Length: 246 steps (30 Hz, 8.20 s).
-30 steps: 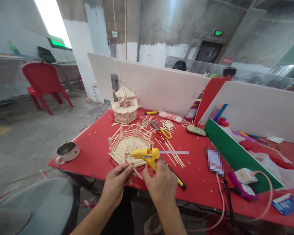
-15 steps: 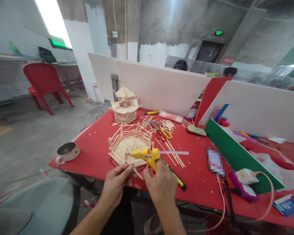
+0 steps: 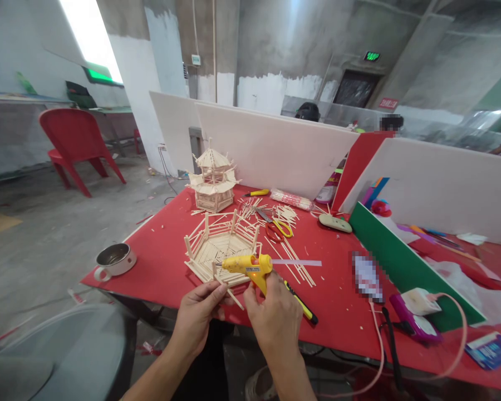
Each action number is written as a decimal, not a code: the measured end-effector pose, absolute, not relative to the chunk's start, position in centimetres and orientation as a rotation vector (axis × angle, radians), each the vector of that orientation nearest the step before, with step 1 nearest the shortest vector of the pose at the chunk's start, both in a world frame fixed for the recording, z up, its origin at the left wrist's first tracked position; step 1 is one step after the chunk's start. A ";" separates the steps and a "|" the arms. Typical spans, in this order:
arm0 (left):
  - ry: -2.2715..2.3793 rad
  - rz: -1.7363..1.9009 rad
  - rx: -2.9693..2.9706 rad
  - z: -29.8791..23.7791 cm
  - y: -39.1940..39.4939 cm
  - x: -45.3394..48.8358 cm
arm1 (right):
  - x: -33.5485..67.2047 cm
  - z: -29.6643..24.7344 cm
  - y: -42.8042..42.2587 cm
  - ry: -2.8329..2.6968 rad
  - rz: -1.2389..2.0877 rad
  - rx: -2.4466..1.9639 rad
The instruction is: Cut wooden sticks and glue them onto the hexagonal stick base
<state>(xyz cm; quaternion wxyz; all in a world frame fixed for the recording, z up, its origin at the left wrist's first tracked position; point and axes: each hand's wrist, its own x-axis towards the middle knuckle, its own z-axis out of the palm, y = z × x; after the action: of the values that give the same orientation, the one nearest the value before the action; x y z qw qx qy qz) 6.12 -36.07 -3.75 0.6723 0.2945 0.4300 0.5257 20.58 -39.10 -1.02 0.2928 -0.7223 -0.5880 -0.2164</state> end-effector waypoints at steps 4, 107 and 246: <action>0.969 1.185 0.673 -3.9 -36.1 6.1 | 20.7 -1.1 -39.0 -1.563 -0.582 -1.925; 0.841 1.385 0.474 -2.0 -36.2 8.6 | 25.1 -0.9 -40.5 -1.395 -0.749 -2.176; 1.117 1.604 1.223 -6.0 -32.7 4.3 | 16.2 -1.8 -33.5 -0.342 1.018 -1.143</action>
<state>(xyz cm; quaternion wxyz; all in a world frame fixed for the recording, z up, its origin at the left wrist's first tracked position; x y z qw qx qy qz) 4.29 -32.71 -5.98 0.4058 0.4849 0.4426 0.6358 16.16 -33.51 -1.83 0.7080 -0.5146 -0.1540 0.4584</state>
